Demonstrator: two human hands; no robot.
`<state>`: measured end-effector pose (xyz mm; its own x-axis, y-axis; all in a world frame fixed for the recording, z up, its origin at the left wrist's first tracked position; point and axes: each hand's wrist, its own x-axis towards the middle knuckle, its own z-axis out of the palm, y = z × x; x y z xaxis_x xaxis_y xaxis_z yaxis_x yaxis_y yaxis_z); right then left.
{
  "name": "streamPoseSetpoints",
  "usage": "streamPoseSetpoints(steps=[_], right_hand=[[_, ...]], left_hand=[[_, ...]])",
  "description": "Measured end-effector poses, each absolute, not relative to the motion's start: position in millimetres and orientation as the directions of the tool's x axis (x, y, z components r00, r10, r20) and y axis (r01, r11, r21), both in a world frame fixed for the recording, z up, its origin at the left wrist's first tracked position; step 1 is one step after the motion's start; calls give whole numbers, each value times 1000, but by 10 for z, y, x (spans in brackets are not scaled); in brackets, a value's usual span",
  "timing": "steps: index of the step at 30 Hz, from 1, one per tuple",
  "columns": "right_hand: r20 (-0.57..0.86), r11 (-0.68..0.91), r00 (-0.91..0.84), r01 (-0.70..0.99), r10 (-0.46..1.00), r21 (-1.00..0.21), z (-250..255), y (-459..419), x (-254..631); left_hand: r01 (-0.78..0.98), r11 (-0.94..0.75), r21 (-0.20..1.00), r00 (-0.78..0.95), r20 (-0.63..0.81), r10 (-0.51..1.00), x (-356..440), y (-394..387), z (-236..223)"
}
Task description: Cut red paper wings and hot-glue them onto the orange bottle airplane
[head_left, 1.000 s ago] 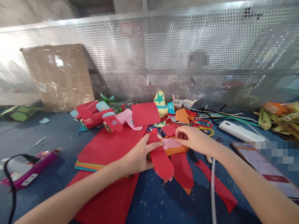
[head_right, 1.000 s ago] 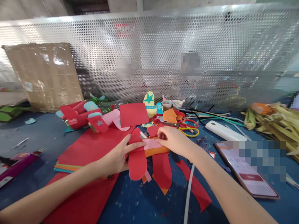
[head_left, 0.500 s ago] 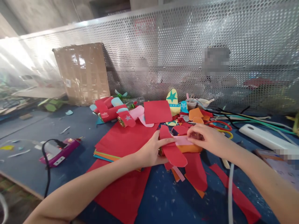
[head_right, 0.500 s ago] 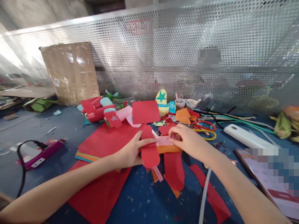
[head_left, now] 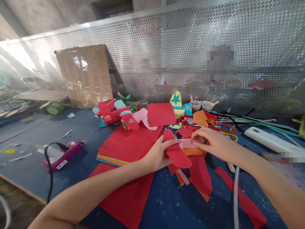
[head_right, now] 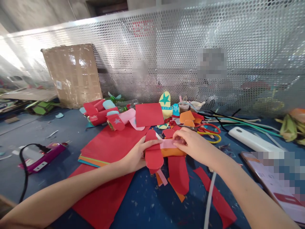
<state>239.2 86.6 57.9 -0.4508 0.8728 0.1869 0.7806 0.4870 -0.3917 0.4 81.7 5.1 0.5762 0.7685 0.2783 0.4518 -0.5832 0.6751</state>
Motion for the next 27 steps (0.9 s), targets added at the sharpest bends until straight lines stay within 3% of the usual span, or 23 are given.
streamPoseSetpoints(steps=[10, 16, 22, 27], right_hand=[[149, 497, -478, 785, 866, -369, 604, 851, 2492], [124, 421, -403, 859, 907, -291, 873, 811, 2610], [212, 213, -160, 942, 964, -260, 1225, 632, 2956], [14, -30, 31, 997, 999, -71, 1278, 615, 3209]], left_hand=[[448, -666, 596, 601, 351, 718, -9, 808, 24], [441, -636, 633, 582, 338, 740, -11, 806, 33], [420, -611, 671, 507, 385, 771, -27, 826, 8], [439, -644, 627, 501, 424, 754, -41, 868, 18]])
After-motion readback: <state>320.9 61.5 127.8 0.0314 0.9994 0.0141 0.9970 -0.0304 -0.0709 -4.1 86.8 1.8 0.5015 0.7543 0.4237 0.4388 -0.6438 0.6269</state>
